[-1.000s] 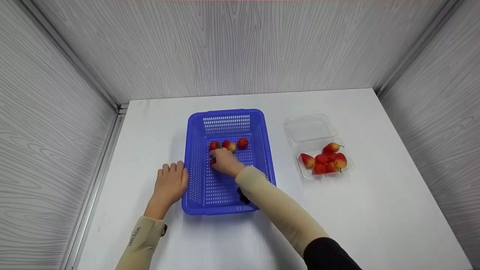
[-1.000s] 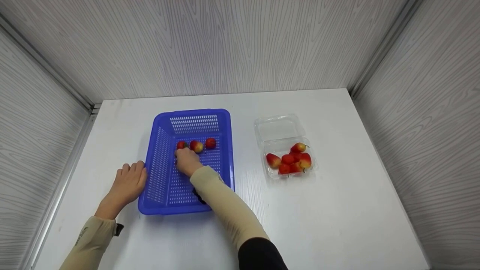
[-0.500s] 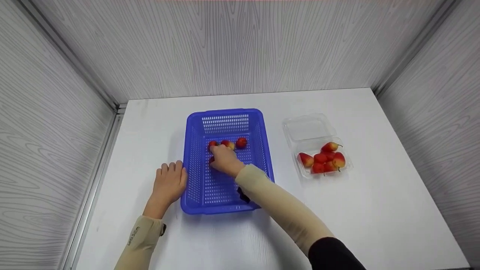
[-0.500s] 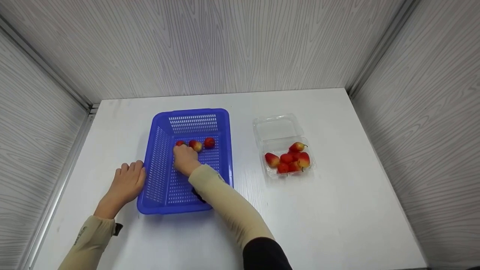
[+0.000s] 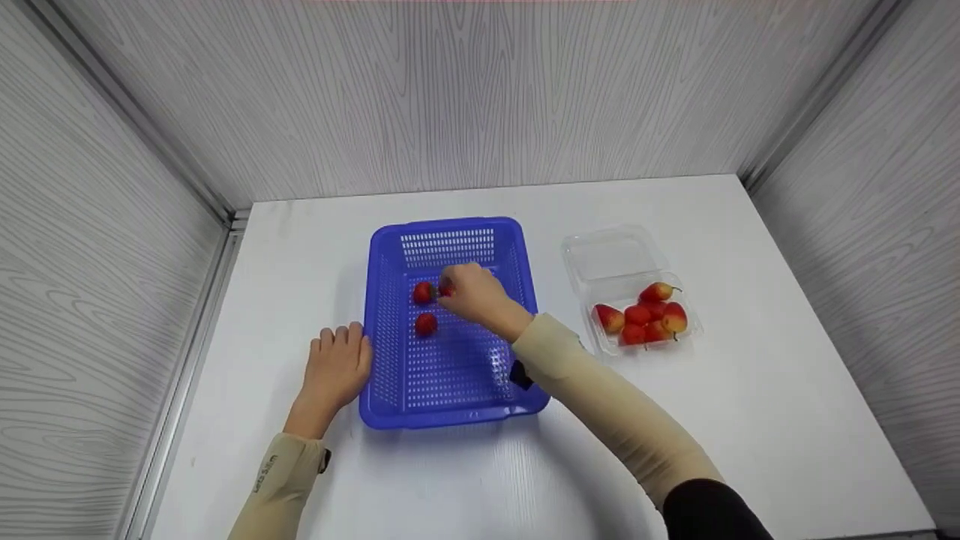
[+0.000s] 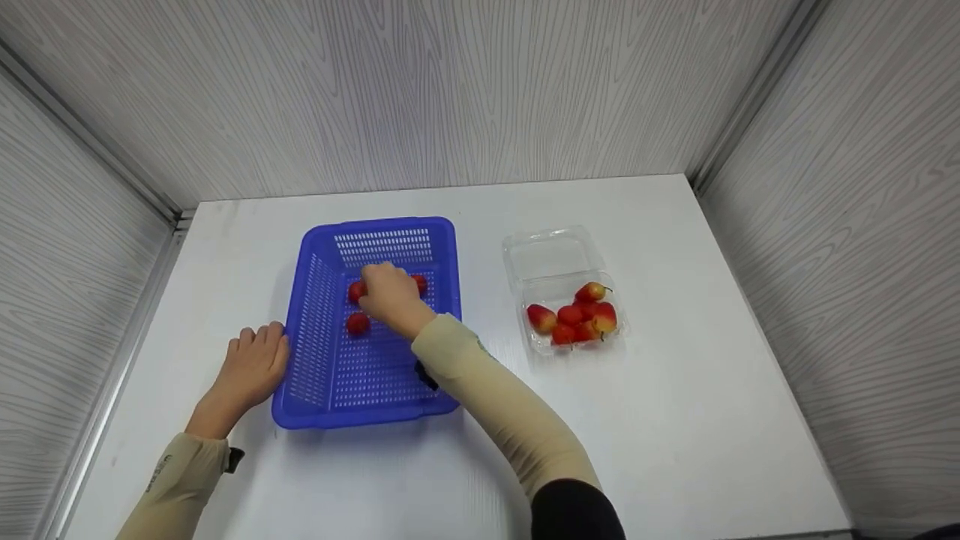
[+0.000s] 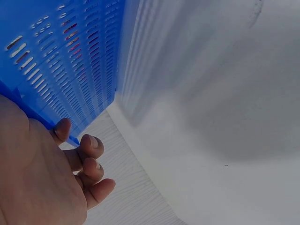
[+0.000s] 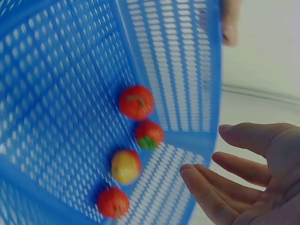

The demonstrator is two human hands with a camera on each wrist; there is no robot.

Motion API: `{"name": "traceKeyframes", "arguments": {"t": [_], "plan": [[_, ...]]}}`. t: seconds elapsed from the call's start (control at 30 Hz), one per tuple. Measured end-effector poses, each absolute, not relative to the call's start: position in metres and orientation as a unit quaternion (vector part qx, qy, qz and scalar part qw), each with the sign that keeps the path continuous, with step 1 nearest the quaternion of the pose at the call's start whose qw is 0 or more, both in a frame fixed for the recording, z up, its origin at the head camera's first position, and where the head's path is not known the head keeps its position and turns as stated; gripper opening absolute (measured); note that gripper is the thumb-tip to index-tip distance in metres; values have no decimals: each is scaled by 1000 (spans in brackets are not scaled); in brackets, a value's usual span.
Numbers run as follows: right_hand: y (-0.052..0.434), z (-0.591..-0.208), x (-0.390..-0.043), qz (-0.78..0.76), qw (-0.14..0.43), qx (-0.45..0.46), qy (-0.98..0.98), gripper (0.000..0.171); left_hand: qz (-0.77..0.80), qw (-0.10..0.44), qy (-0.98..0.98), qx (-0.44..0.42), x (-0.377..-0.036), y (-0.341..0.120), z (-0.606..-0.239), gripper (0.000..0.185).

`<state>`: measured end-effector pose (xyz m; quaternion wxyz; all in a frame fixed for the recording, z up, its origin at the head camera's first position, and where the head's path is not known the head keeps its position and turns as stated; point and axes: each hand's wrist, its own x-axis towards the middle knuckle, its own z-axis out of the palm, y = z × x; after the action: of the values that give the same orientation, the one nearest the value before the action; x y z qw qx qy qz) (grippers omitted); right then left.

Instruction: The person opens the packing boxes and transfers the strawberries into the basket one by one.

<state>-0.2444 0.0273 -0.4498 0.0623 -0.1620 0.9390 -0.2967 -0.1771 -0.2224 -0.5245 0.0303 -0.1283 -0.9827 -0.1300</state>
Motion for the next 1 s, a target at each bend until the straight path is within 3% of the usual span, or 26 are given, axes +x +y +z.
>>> {"name": "traceKeyframes", "arguments": {"t": [0.4, 0.73, 1.0], "plan": [[154, -427, -251, -329, -41, -123, 936, 22, -131, 7, -984, -124, -179, -222, -525, 28], [245, -442, -236, -326, 15, 2, 945, 25, -135, 7, -983, -127, -179, -221, -523, 28], [279, -488, -221, -299, 47, -8, 953, 36, -147, 28, -980, -134, -178, -223, -526, 22]]}}
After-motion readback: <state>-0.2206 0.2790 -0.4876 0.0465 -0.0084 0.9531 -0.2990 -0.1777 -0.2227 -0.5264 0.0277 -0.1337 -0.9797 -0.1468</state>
